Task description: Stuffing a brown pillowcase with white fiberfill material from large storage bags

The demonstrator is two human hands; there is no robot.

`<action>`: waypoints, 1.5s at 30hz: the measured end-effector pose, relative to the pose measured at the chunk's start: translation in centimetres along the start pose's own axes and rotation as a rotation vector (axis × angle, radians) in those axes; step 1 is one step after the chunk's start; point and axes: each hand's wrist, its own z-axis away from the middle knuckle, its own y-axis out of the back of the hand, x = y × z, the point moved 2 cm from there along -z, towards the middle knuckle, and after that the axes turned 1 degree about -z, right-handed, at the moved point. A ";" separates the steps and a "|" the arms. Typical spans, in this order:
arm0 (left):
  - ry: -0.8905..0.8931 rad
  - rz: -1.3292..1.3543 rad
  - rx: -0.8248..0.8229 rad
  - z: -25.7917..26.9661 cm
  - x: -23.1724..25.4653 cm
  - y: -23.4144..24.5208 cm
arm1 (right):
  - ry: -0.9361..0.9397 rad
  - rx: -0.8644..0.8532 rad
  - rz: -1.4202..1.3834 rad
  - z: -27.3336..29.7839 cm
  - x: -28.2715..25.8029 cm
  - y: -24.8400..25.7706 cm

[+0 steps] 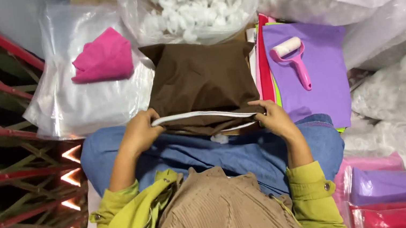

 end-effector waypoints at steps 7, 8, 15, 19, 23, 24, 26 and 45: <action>-0.160 -0.122 0.222 -1.0 9.3 -3.5 | 0.207 0.088 0.160 -1.6 -8.8 -5.4; -0.184 -0.183 0.219 -1.6 10.9 -4.3 | 0.209 0.090 0.228 -3.1 -8.8 -7.1; 0.037 -0.424 -0.019 -9.4 5.9 -10.9 | 0.071 0.037 0.542 -7.4 -1.9 -10.1; 0.053 -0.432 -0.008 -10.5 4.9 -12.7 | 0.136 0.068 0.563 -8.8 1.5 -8.9; 0.069 -0.401 -0.006 -9.8 4.5 -13.1 | 0.184 -0.012 0.598 -8.8 2.7 -7.8; 0.072 -0.396 0.002 -9.4 4.7 -13.2 | 0.208 -0.021 0.579 -8.6 3.0 -7.5; 0.079 -0.399 0.017 -9.1 4.6 -13.2 | 0.197 -0.043 0.585 -8.2 3.7 -7.1; 0.121 -0.186 0.144 -13.4 1.2 -9.1 | 0.050 0.204 0.464 -12.8 -0.8 -11.8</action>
